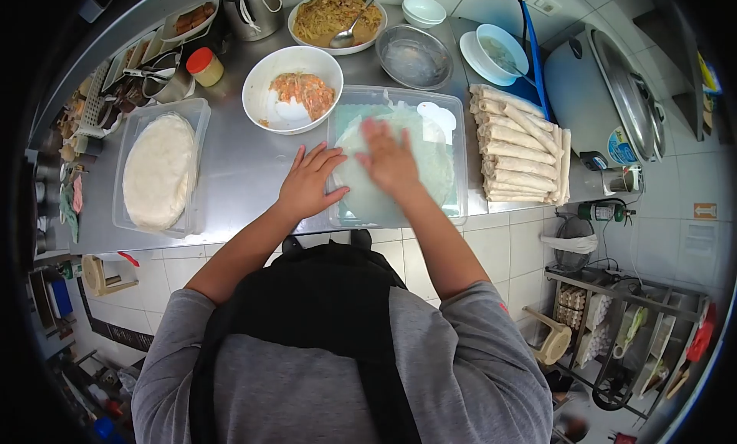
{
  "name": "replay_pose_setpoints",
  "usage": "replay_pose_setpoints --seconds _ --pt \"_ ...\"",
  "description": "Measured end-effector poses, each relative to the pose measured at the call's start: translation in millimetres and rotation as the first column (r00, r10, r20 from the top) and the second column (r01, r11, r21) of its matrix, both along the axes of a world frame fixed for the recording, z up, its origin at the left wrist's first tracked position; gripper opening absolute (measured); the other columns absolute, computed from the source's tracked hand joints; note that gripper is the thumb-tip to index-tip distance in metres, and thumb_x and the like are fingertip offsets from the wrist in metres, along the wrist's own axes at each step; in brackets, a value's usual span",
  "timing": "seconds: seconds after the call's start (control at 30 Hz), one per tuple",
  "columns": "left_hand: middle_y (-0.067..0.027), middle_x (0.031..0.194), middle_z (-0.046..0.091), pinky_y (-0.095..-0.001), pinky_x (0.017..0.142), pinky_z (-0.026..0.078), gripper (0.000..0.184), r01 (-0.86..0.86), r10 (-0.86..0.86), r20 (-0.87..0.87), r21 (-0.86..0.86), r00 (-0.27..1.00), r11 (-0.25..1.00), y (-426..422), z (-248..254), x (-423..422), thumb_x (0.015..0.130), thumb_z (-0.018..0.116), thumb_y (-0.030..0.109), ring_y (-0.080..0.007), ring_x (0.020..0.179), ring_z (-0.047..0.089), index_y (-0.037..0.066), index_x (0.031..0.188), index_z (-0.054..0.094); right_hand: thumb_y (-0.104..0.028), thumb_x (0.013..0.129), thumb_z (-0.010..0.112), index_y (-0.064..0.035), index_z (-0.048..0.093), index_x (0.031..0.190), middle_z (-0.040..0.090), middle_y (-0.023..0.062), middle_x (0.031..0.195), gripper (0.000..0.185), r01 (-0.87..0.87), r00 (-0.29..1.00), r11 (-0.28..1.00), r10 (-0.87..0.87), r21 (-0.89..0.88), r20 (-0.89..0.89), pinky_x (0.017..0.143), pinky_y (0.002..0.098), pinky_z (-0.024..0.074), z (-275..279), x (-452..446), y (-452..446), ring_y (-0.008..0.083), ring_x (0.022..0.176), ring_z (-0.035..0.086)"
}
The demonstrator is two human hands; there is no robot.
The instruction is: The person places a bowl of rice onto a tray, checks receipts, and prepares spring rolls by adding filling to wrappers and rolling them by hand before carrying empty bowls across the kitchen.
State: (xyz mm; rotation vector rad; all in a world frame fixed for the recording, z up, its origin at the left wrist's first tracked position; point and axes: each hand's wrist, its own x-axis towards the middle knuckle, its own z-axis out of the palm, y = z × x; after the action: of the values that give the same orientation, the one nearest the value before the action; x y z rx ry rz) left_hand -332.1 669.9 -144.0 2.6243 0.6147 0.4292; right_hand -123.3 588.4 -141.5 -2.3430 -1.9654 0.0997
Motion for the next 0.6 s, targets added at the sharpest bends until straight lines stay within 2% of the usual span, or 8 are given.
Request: replay_pose_setpoints --seconds 0.13,0.17,0.23,0.33,0.37,0.47,0.53,0.6 --pt "-0.003 0.142 0.048 -0.0534 0.119 0.018 0.061 -0.004 0.004 -0.005 -0.016 1.0 1.0 0 3 -1 0.083 0.068 0.043 -0.0276 0.141 0.035 0.014 0.135 0.052 -0.05 0.1 0.04 -0.0121 0.022 0.155 0.022 0.0046 0.162 0.07 0.388 0.915 0.921 -0.379 -0.046 0.138 0.119 0.056 0.0089 10 61 -27 0.0252 0.15 0.017" --pt "-0.0029 0.143 0.048 -0.0534 0.119 0.018 0.061 -0.002 0.002 -0.003 -0.006 1.0 1.0 0 2 -1 0.083 0.068 0.043 -0.0275 0.141 0.035 0.014 0.134 0.052 -0.05 0.1 0.04 -0.0121 0.022 0.155 0.022 0.0046 0.162 0.07 0.386 0.915 0.922 -0.377 -0.04 0.141 0.119 0.056 0.0089 7 58 -29 0.0252 0.15 0.017" --pt "-0.0028 0.143 0.047 -0.0534 0.119 0.018 0.06 -0.007 0.007 0.001 0.0 1.0 1.0 0 0 -1 0.083 0.068 0.043 -0.0275 0.141 0.034 0.014 0.134 0.053 -0.047 0.1 0.041 -0.0118 0.022 0.155 0.023 0.0048 0.162 0.068 0.275 0.953 0.961 -0.274 0.012 0.132 0.119 0.0559 0.0101 7 29 -34 0.0255 0.15 0.017" --pt "-0.0026 0.144 0.047 -0.0533 0.119 0.018 0.059 0.0 0.0 0.003 -0.008 1.0 1.0 0 0 -1 0.084 0.067 0.043 -0.0276 0.14 0.034 0.014 0.134 0.053 -0.041 0.1 0.041 -0.0108 0.023 0.155 0.024 0.0061 0.161 0.065 -0.2 0.973 0.975 0.185 -0.102 -0.134 0.12 0.0502 0.0122 12 -15 -10 0.0223 0.149 0.021" --pt "-0.0029 0.143 0.048 -0.0537 0.118 0.019 0.059 -0.001 0.001 0.019 -0.005 1.0 1.0 0 -1 -1 0.082 0.069 0.042 -0.0281 0.14 0.036 0.015 0.133 0.054 -0.041 0.1 0.041 -0.0108 0.023 0.155 0.024 0.0061 0.161 0.065 -0.2 0.973 0.975 0.186 -0.099 -0.133 0.12 0.0502 0.0122 9 -8 -3 0.0223 0.149 0.021" --pt "-0.0033 0.142 0.049 -0.0541 0.118 0.02 0.059 0.0 0.0 0.035 -0.009 0.999 1.0 0 0 -1 0.081 0.071 0.04 -0.0285 0.139 0.037 0.015 0.131 0.054 -0.048 0.101 0.035 -0.0104 0.021 0.155 0.023 0.0058 0.162 0.068 0.133 0.991 0.989 -0.133 -0.059 0.012 0.121 0.0492 0.0094 11 30 1 0.0217 0.148 0.022" --pt "-0.0035 0.142 0.049 -0.0541 0.118 0.021 0.059 -0.008 0.008 0.04 -0.015 0.999 1.0 0 1 -1 0.081 0.071 0.04 -0.0285 0.139 0.037 0.015 0.131 0.054 -0.05 0.1 0.038 -0.0124 0.021 0.155 0.025 0.0063 0.161 0.069 0.26 0.955 0.965 -0.255 -0.014 0.15 0.12 0.0525 0.0095 -1 55 -28 0.0232 0.148 0.023" --pt "-0.0041 0.142 0.049 -0.054 0.117 0.021 0.059 -0.004 0.005 0.038 -0.025 0.999 1.0 1 1 -2 0.08 0.072 0.041 -0.029 0.139 0.037 0.014 0.131 0.054 -0.059 0.099 0.03 -0.01 0.02 0.155 0.022 0.0073 0.162 0.076 0.31 0.935 0.944 -0.282 -0.109 0.216 0.12 0.052 0.0062 7 65 -65 0.0233 0.15 0.017"
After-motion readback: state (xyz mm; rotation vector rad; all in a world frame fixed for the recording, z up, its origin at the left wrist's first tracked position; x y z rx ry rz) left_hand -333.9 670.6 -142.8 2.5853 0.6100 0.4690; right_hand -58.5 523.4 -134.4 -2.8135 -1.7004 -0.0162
